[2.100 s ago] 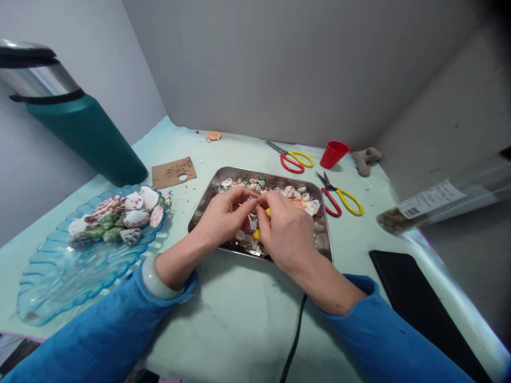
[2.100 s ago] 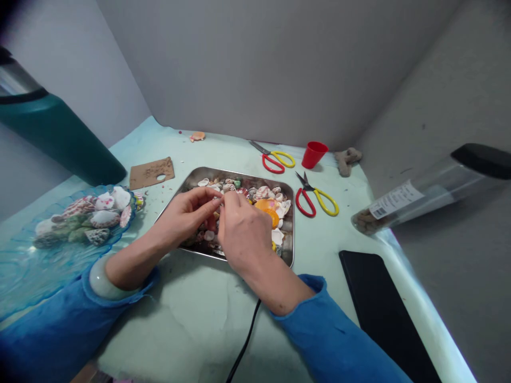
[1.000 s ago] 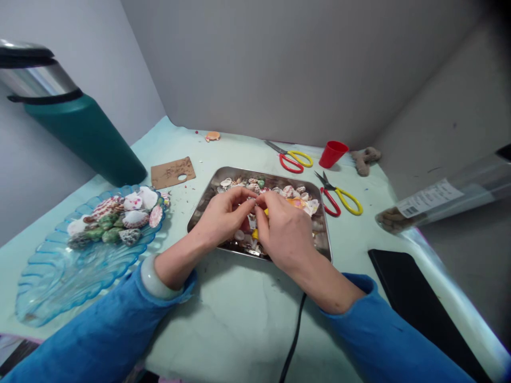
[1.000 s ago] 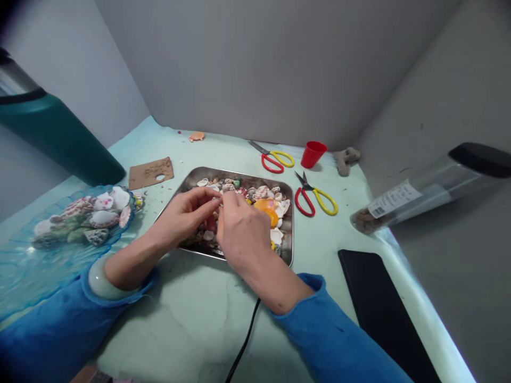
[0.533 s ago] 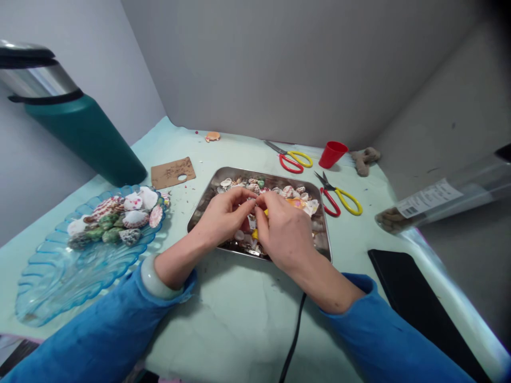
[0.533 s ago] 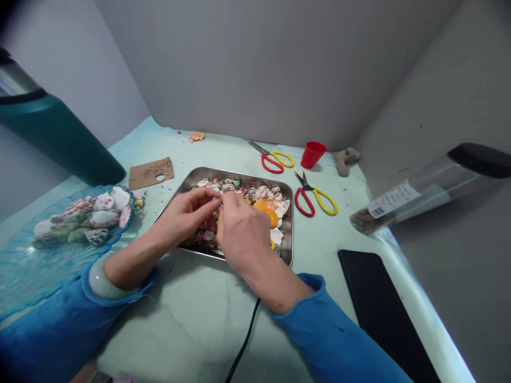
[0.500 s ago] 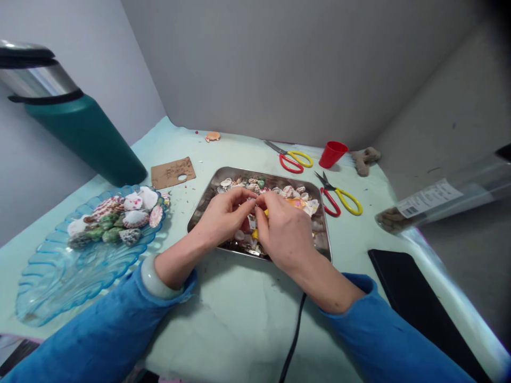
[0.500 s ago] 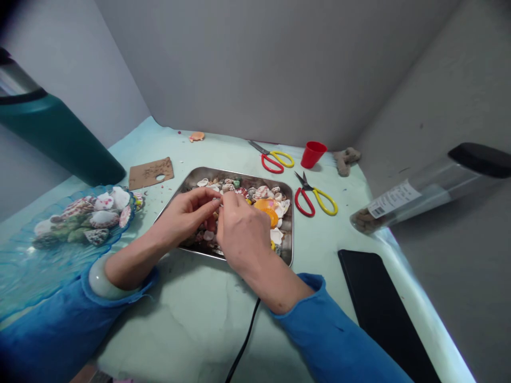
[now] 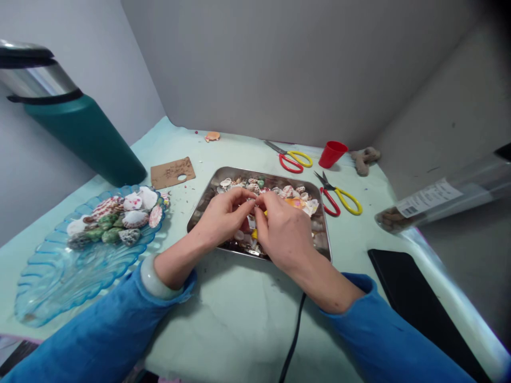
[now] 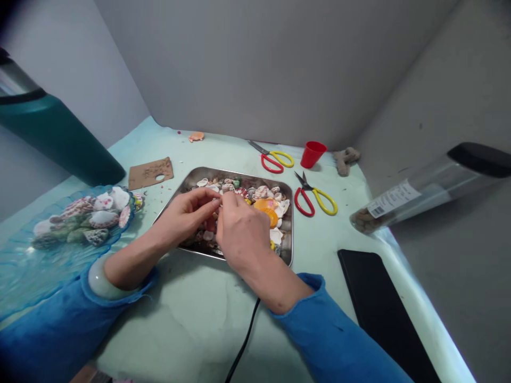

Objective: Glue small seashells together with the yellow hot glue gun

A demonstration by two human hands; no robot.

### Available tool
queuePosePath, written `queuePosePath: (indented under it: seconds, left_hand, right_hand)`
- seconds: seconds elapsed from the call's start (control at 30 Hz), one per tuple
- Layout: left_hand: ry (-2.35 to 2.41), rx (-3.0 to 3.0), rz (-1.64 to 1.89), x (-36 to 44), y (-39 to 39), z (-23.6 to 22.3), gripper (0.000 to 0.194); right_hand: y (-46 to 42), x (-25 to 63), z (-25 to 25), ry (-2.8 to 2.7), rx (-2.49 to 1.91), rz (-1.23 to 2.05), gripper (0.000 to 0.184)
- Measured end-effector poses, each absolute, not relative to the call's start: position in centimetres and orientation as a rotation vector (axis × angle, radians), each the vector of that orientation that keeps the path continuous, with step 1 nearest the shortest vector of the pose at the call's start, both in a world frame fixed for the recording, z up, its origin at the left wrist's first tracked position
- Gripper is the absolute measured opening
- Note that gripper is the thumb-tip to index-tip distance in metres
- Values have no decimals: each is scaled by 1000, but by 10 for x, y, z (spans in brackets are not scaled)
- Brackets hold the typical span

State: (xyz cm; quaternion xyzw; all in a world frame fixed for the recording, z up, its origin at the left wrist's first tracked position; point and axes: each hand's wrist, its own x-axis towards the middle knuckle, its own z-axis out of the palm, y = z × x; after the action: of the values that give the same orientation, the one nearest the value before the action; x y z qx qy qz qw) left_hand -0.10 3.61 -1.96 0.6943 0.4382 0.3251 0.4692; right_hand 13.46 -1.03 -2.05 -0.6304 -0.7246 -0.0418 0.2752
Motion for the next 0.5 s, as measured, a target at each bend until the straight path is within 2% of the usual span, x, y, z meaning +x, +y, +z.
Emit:
queuePosePath:
  seconds: [0.5]
  left_hand:
    - [1060,1675,798,-2,36,-19,12]
  right_hand:
    - [-11,134,-21,-1933,-1659,-60,14]
